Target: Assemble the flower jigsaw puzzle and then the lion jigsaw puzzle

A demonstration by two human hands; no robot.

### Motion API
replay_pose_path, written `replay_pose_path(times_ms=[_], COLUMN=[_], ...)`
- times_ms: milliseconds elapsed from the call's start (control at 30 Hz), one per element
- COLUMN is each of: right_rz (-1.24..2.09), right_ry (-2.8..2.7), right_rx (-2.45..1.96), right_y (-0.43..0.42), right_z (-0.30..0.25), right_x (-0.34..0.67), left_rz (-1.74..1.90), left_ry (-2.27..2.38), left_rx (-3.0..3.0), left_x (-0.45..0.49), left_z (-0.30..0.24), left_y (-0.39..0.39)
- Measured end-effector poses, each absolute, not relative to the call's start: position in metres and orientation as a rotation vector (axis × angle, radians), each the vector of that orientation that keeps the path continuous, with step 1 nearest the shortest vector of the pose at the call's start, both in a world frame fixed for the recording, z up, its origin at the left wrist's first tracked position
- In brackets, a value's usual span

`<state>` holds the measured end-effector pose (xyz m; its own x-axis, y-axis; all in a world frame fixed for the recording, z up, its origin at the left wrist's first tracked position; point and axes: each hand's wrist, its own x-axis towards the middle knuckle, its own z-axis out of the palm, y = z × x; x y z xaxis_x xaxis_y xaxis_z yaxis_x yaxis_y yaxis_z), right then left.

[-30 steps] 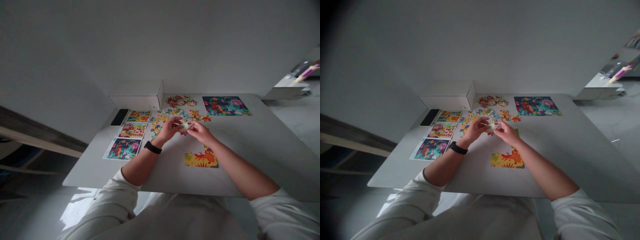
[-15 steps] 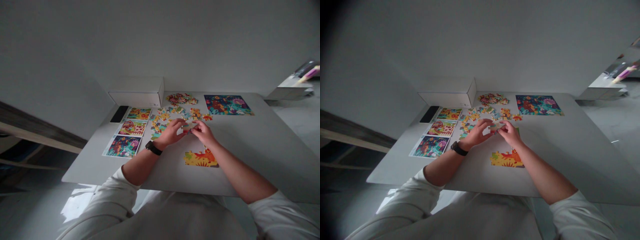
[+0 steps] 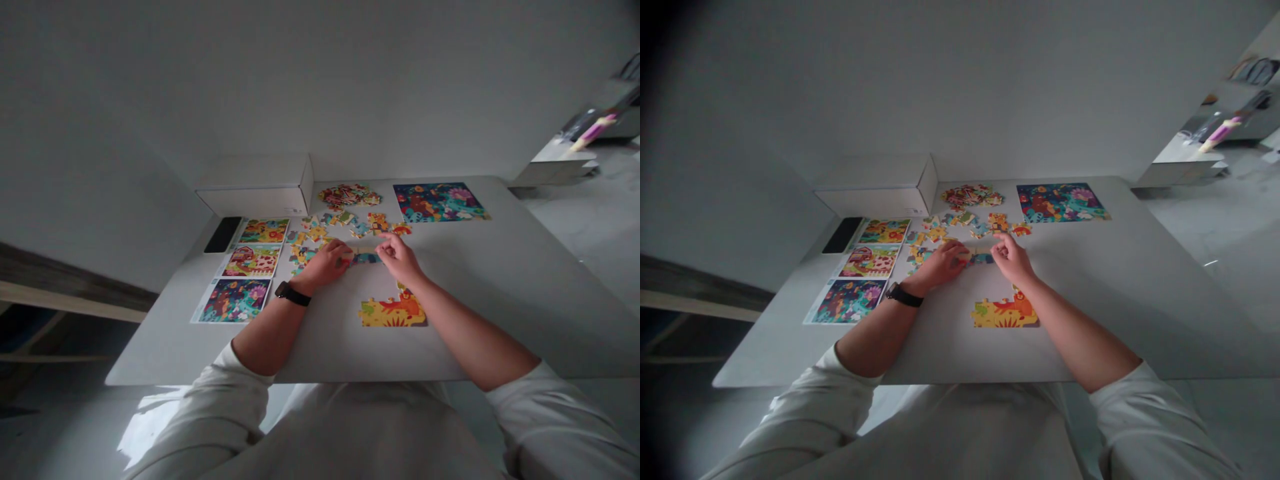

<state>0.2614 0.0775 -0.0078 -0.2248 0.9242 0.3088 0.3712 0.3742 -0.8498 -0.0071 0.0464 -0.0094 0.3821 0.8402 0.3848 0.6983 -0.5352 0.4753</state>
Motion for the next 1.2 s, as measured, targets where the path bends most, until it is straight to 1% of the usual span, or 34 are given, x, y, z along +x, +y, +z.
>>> replay_pose_path(times_ms=[433, 933, 1033, 1133, 1200], right_rz=[0.819, 0.819, 0.712, 0.487, 0.408], right_ry=[-1.833, -1.882, -2.017, -2.299, -2.486], right_rx=[-1.128, -1.091, -1.105, -1.119, -1.166], right_y=[0.075, 0.075, 0.082, 0.090, 0.090], right_z=[-0.009, -0.007, 0.005, 0.021, 0.030], right_x=[0.258, 0.261, 0.277, 0.306, 0.327], left_rz=[0.735, 0.688, 0.724, 0.750, 0.699], left_ry=[1.475, 1.498, 1.459, 1.359, 1.284], left_rx=[2.474, 2.501, 2.512, 2.505, 2.524], left_x=[-0.004, -0.002, -0.002, -0.003, -0.005], left_z=[-0.007, -0.004, -0.002, 0.002, 0.005], left_y=[0.047, 0.044, 0.043, 0.042, 0.040])
